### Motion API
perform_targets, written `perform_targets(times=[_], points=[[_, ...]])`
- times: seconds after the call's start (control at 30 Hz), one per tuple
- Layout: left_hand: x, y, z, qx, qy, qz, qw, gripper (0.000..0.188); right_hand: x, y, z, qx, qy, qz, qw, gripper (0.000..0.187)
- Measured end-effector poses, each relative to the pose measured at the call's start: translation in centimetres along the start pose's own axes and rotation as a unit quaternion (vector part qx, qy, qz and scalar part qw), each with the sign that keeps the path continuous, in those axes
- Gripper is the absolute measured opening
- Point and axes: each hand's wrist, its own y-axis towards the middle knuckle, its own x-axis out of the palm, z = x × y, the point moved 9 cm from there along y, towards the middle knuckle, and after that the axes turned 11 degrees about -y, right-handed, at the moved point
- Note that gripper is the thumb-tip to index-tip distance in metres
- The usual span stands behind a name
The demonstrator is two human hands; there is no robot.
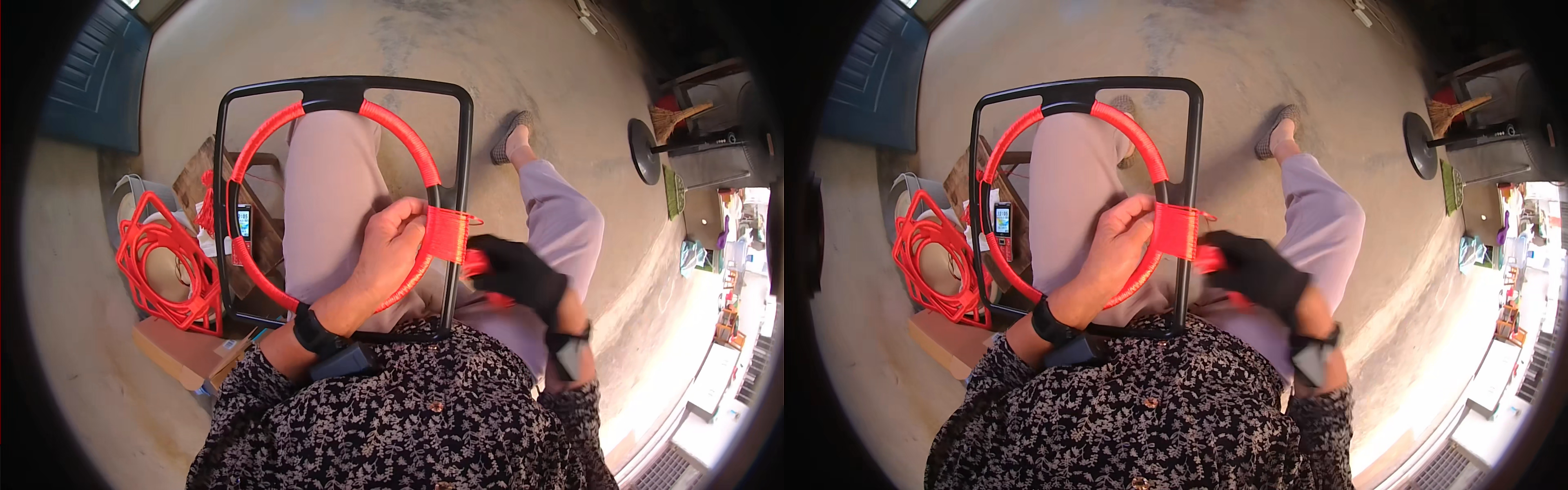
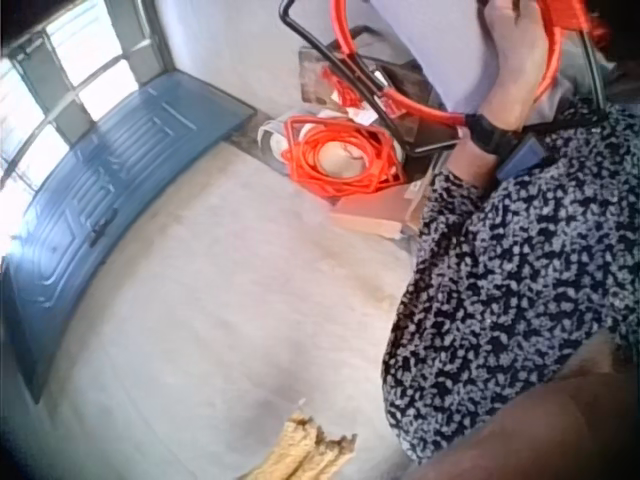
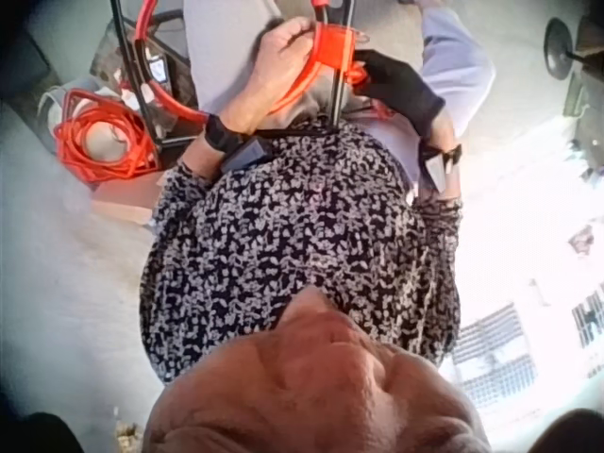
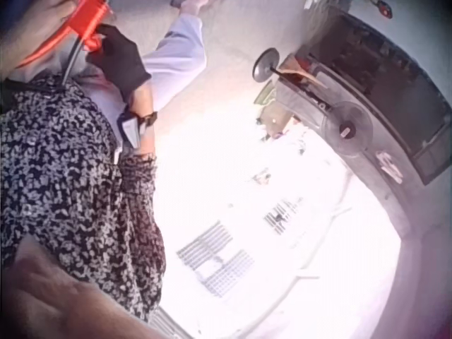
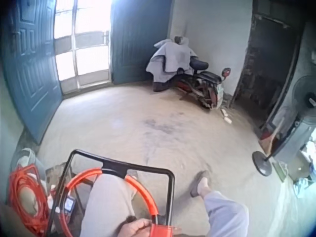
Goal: The recorder is winding a red cord around the circular part of a black plastic frame, likely a furniture component.
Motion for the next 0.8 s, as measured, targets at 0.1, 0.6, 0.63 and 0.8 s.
perform_targets(times=[0.1, 0.6, 0.63, 0.8], points=[[-0.5, 0.2, 0.1, 0.020, 0.099, 0.026, 0.995, 0.017, 2.0, 4.7, -1.7, -0.045, -0.127, 0.056, 0.989, 0.056], [3.3, -5.9, 9.9, 0.498, 0.314, 0.038, 0.808, 0.025, -2.8, 4.0, -12.1, -0.209, -0.262, 0.353, 0.874, 0.038], [3.3, -6.0, 10.0, 0.503, 0.313, 0.037, 0.805, 0.025, -2.9, 3.5, -12.5, -0.236, -0.254, 0.367, 0.863, 0.038], [0.6, -2.7, 7.2, 0.304, 0.182, 0.085, 0.931, 0.021, -7.5, -0.9, -5.4, -0.054, -0.155, 0.358, 0.919, 0.023]])
